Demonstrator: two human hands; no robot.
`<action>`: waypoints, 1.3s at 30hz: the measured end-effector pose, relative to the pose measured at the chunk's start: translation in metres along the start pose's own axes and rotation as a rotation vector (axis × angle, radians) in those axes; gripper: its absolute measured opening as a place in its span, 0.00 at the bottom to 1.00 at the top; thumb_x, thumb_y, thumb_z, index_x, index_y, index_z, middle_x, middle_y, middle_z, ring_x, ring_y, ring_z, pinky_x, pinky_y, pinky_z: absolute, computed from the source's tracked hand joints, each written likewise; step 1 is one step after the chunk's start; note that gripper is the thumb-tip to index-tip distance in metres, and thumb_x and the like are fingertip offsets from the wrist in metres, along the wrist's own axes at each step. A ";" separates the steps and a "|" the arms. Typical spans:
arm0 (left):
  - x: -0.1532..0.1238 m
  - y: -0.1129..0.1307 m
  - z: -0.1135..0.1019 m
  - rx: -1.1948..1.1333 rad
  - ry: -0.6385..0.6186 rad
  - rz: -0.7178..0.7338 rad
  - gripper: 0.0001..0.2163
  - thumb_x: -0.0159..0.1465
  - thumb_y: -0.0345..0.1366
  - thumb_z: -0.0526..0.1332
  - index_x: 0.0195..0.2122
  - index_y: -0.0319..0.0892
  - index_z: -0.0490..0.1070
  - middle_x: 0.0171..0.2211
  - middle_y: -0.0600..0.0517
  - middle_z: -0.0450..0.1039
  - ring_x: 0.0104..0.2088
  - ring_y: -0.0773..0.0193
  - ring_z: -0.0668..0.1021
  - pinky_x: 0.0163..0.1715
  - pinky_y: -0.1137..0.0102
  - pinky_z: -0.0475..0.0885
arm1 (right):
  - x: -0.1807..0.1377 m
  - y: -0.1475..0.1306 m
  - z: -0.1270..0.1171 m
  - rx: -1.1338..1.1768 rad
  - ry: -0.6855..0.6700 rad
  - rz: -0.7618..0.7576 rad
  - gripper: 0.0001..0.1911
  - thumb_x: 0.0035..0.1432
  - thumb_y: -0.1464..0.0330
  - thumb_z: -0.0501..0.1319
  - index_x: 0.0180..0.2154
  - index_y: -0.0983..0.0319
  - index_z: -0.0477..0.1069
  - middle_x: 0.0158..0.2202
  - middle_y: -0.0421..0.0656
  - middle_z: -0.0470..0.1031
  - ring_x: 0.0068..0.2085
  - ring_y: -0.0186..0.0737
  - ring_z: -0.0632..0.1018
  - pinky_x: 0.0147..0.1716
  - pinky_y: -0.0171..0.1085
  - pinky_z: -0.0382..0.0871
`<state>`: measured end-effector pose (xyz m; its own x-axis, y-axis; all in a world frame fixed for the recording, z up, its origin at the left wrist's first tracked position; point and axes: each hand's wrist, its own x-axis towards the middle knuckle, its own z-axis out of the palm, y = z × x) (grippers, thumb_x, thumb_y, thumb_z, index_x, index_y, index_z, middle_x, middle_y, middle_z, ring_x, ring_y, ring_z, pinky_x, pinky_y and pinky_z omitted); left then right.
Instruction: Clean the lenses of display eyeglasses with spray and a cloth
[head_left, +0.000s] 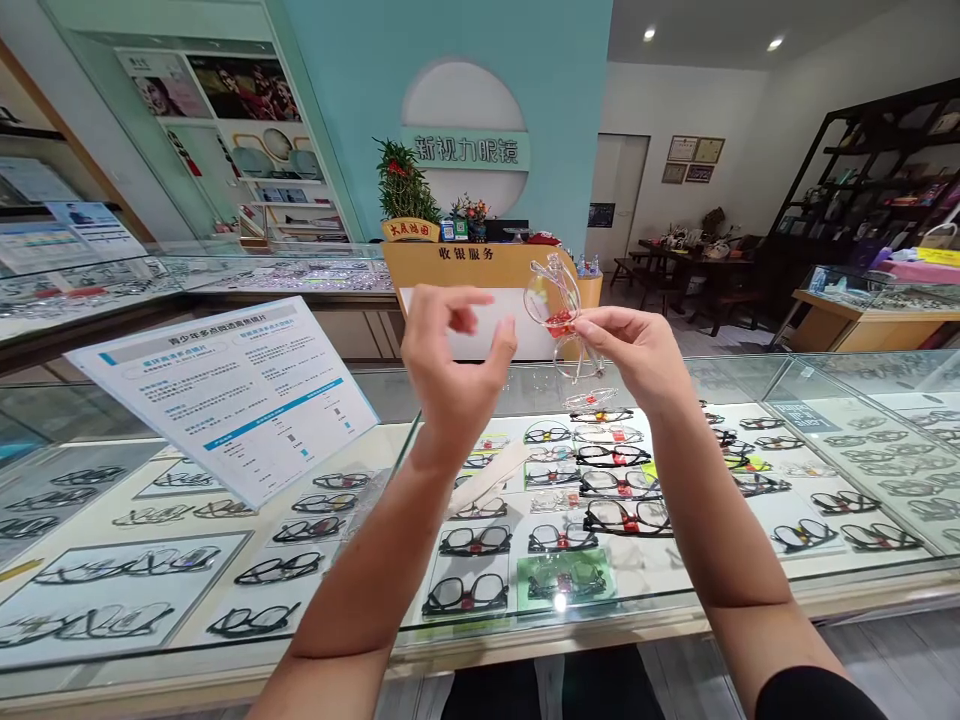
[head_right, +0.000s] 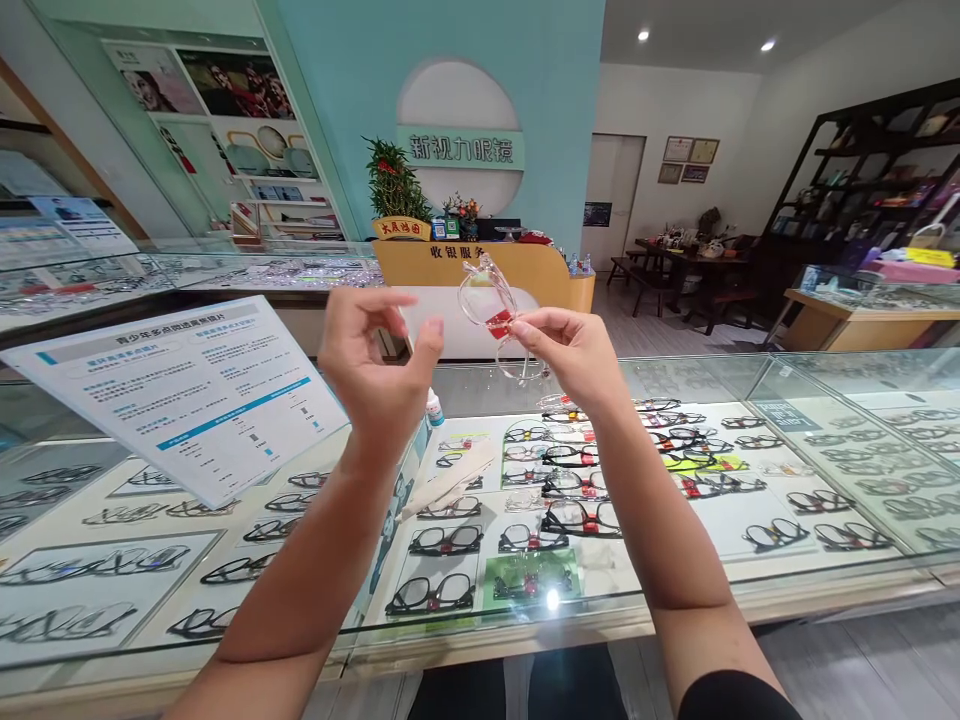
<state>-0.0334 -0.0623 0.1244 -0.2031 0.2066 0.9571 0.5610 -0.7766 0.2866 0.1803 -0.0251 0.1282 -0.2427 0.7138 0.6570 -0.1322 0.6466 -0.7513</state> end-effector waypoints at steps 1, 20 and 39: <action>-0.003 0.006 0.002 0.014 -0.051 -0.033 0.09 0.69 0.45 0.74 0.41 0.46 0.81 0.33 0.53 0.74 0.33 0.64 0.75 0.39 0.65 0.75 | -0.001 0.000 0.005 -0.034 0.050 -0.046 0.10 0.64 0.56 0.76 0.39 0.55 0.89 0.44 0.45 0.90 0.46 0.44 0.86 0.52 0.47 0.80; 0.004 -0.015 0.009 -0.405 -0.374 -0.589 0.23 0.59 0.62 0.78 0.38 0.45 0.89 0.27 0.51 0.78 0.28 0.65 0.71 0.29 0.67 0.66 | -0.005 0.004 0.022 -0.085 0.010 0.025 0.17 0.63 0.50 0.75 0.40 0.58 0.86 0.37 0.43 0.85 0.35 0.38 0.78 0.38 0.42 0.74; 0.000 -0.016 0.011 -0.246 -0.362 -0.489 0.19 0.57 0.58 0.79 0.35 0.48 0.89 0.18 0.59 0.51 0.23 0.67 0.55 0.27 0.66 0.51 | -0.010 0.000 0.021 -0.276 0.026 0.039 0.26 0.60 0.42 0.73 0.35 0.60 0.87 0.28 0.42 0.80 0.30 0.38 0.72 0.32 0.41 0.65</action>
<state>-0.0331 -0.0433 0.1201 -0.0814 0.7243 0.6847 0.2637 -0.6468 0.7156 0.1625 -0.0375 0.1202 -0.2170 0.7442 0.6318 0.1444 0.6645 -0.7332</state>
